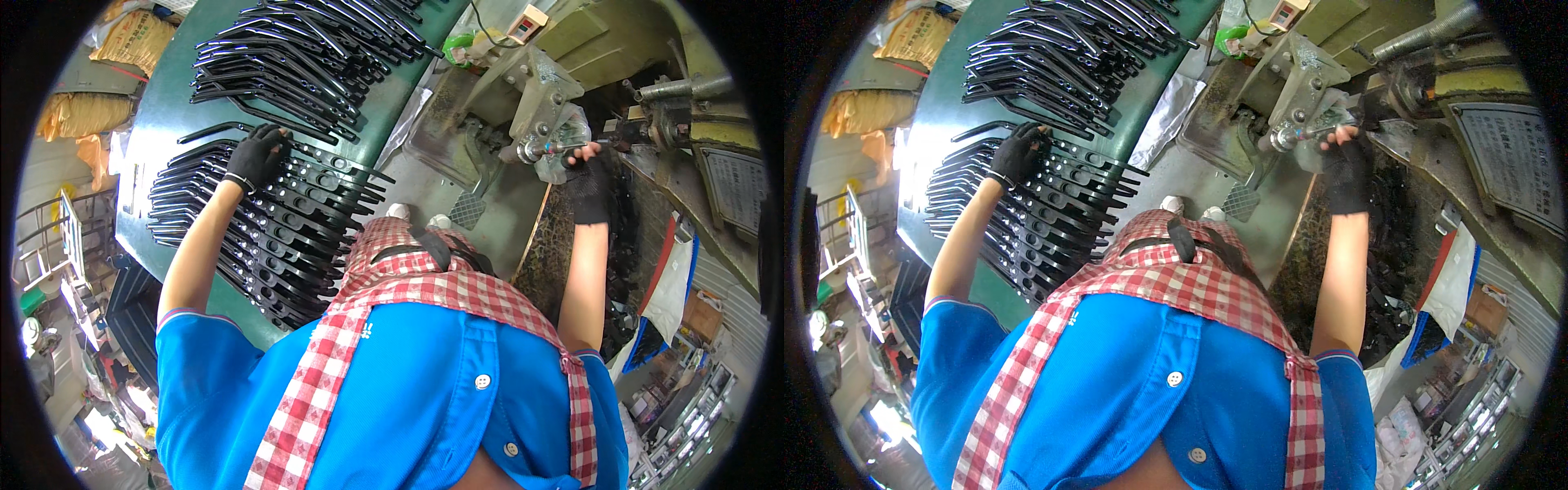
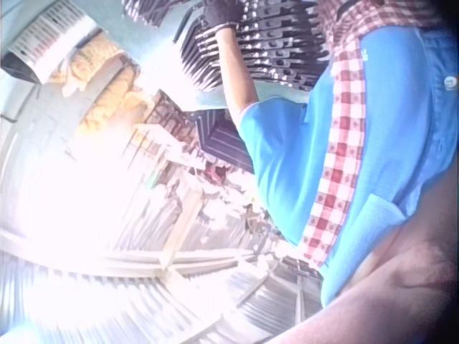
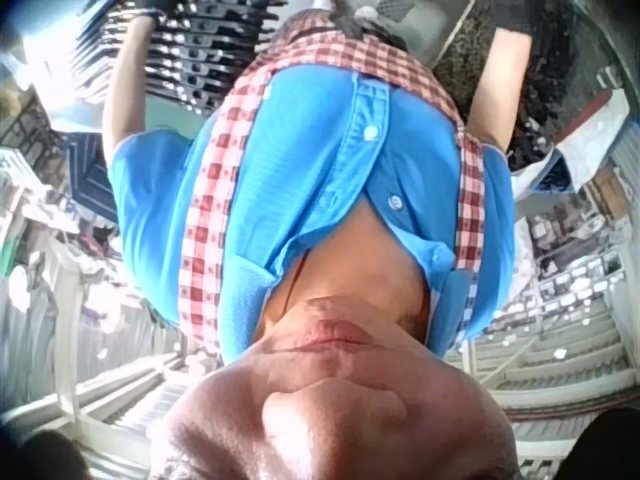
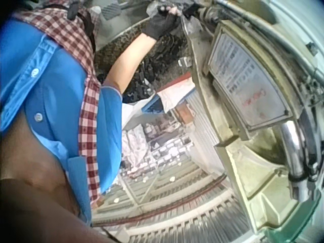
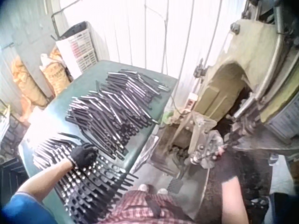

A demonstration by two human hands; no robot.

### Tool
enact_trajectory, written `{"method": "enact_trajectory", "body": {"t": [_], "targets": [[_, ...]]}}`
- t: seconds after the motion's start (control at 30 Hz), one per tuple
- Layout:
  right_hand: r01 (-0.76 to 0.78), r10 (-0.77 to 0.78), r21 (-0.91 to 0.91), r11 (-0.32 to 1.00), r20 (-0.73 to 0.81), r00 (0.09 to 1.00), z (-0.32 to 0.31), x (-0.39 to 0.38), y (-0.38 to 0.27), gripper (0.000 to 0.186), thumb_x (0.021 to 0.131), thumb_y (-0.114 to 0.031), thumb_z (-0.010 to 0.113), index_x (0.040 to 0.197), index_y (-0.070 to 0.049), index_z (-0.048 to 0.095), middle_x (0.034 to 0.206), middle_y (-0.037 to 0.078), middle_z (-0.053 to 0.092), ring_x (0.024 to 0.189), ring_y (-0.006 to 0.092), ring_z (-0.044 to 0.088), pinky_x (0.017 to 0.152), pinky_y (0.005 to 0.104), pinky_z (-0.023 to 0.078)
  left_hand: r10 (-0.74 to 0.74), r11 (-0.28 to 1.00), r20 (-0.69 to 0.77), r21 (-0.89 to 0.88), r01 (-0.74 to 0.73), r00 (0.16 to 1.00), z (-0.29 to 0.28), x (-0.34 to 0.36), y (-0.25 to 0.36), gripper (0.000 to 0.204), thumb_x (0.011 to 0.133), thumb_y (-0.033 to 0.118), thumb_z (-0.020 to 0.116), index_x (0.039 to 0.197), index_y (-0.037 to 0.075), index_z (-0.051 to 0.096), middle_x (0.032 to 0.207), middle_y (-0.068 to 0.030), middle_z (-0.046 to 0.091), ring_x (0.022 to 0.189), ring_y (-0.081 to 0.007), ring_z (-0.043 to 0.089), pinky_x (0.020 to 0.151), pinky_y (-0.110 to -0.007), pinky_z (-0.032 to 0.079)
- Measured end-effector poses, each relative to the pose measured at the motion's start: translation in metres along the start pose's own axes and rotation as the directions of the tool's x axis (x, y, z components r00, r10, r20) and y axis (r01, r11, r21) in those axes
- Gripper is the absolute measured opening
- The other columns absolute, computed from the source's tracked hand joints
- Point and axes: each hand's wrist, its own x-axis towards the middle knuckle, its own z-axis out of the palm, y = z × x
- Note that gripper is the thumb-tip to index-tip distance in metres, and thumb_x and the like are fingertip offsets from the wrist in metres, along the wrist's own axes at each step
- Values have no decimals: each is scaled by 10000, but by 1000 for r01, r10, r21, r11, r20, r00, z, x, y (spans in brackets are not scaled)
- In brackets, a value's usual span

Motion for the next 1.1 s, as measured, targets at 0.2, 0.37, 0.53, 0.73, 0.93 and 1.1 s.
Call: {"method": "enact_trajectory", "body": {"t": [0.2,0.37,0.53,0.73,0.93,1.1], "targets": [[-11,19,-80,997,106,994,40,-25,-29,84,883,-7,576,861,-88,581,774,44,563,714,165,550,624,340,470,-90,987,29,138,85,996,-7,29,-21,303,841,289,576,1112,158,612,1068,-119,613,947,-363,589,811,-437,478],[80,-105,-301,950,-68,992,79,-32,-26,219,771,-144,730,899,-27,598,765,62,609,652,151,606,572,324,533,49,951,186,293,-103,981,7,46,-38,429,751,133,639,1171,181,560,1178,-113,559,1070,-352,535,873,-433,473],[190,-224,-367,911,-54,973,87,-37,-27,216,773,-138,726,863,8,593,720,68,611,594,161,609,553,298,522,-5,944,200,325,-61,980,4,56,-28,415,754,73,619,1150,159,530,1133,-92,578,1024,-344,558,827,-426,480],[174,-320,-480,860,-242,916,-61,-17,-17,155,816,-144,661,911,-53,580,886,42,591,783,142,571,666,305,539,92,982,59,162,-100,994,-12,41,-36,317,806,72,609,1118,118,579,1082,-93,624,1023,-306,581,850,-391,467],[-570,-407,-793,-213,-459,790,-337,-35,18,435,814,-412,599,1118,-102,582,1122,187,612,1056,361,567,879,434,446,180,967,-62,-172,-188,982,-41,68,5,302,870,51,557,1171,54,576,1053,-144,633,986,-273,619,831,-340,475],[-445,-323,-879,-173,-376,868,-225,-63,-11,403,797,-274,663,1142,-99,551,1176,145,592,1062,358,560,881,424,448,233,972,140,-17,-233,962,-63,89,104,333,861,122,568,1191,151,547,902,-144,646,824,-358,630,667,-388,502]]}}
